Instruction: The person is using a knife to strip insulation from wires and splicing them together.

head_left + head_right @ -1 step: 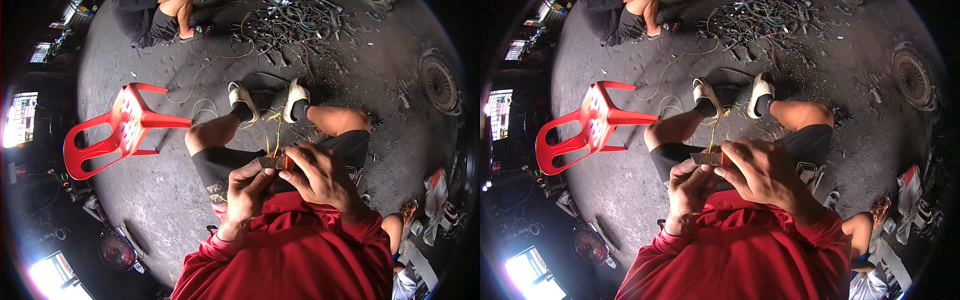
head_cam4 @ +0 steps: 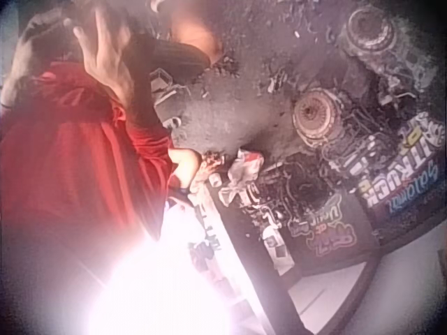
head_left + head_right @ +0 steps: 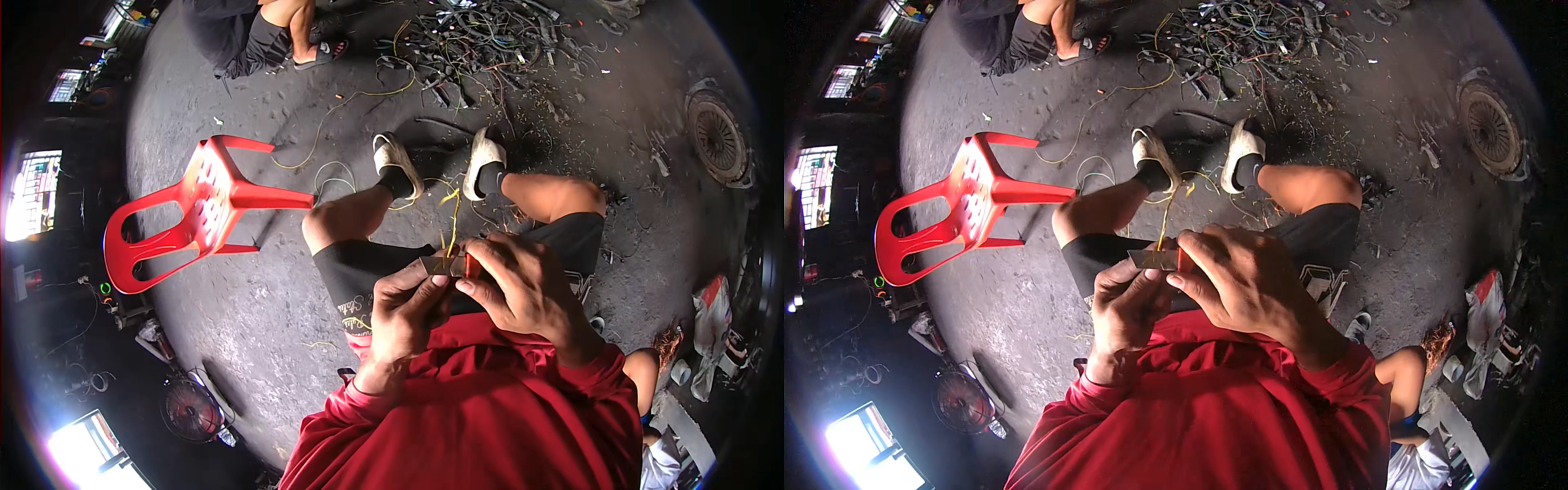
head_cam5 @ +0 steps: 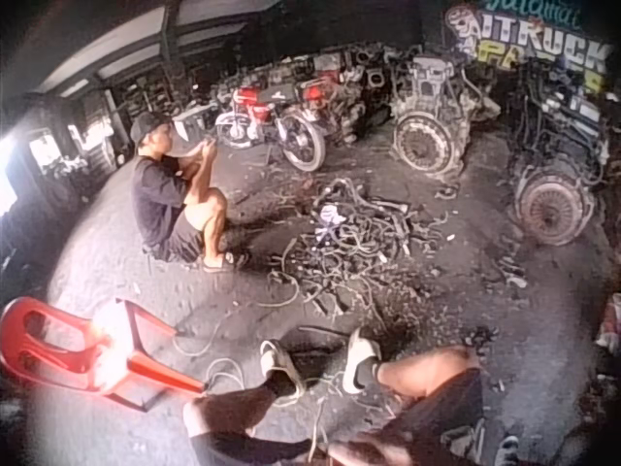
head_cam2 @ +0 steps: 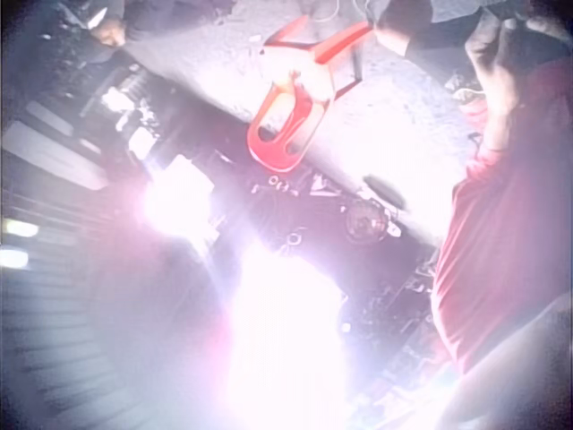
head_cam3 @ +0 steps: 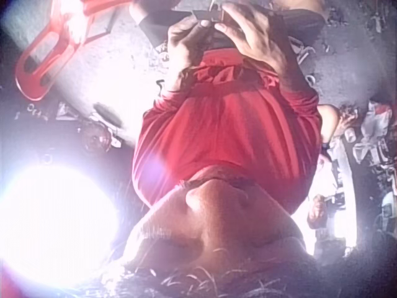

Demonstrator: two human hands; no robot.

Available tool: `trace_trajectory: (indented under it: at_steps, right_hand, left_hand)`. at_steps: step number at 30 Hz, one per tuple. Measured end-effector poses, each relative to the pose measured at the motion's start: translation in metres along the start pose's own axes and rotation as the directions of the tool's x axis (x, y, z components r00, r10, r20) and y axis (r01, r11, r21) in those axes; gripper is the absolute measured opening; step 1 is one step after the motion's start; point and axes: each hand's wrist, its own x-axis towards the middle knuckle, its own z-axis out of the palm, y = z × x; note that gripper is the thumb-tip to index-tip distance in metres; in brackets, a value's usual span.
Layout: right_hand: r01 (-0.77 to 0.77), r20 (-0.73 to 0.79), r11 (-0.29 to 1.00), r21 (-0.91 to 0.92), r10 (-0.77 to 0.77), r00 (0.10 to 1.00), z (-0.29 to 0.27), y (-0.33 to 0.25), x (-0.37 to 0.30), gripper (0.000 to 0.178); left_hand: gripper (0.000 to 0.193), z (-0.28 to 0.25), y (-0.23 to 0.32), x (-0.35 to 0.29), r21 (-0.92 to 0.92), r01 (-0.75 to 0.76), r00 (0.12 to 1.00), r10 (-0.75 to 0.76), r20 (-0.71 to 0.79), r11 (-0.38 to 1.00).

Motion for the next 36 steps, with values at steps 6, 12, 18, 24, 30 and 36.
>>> trace_trajectory:
  at_steps: [6,12,18,24,30,36]
  right_hand:
    - [0.028,-0.020,0.999,-0.019,-0.028,0.999,0.002,0.003,0.001,0.034]
    - [0.018,-0.058,0.992,-0.122,-0.025,0.998,0.006,0.016,0.006,0.029]
    - [-0.259,-0.274,0.903,-0.342,0.168,0.947,-0.027,0.056,0.000,0.021]
    - [-0.049,-0.072,0.994,0.102,0.057,0.996,-0.008,0.016,0.000,0.030]
    - [0.021,-0.042,0.999,0.040,-0.020,0.999,0.004,0.004,0.001,0.033]
    - [0.027,-0.018,0.999,0.044,-0.026,0.999,0.004,0.003,0.005,0.032]
  left_hand:
    - [0.022,-0.004,-0.004,-0.001,0.010,-0.050,0.999,0.050,0.006,0.999]
    - [0.021,0.006,0.002,0.006,-0.015,0.024,0.992,-0.025,-0.125,1.000]
    - [0.022,-0.009,0.002,-0.008,-0.135,-0.004,0.998,-0.005,-0.065,0.991]
    - [0.024,-0.004,-0.004,0.002,-0.087,-0.017,0.997,0.010,-0.081,0.996]
    - [0.025,-0.003,-0.001,0.004,-0.073,-0.043,0.999,0.044,0.010,0.996]
    - [0.026,0.001,0.000,0.000,-0.065,-0.001,1.000,0.000,-0.010,0.998]
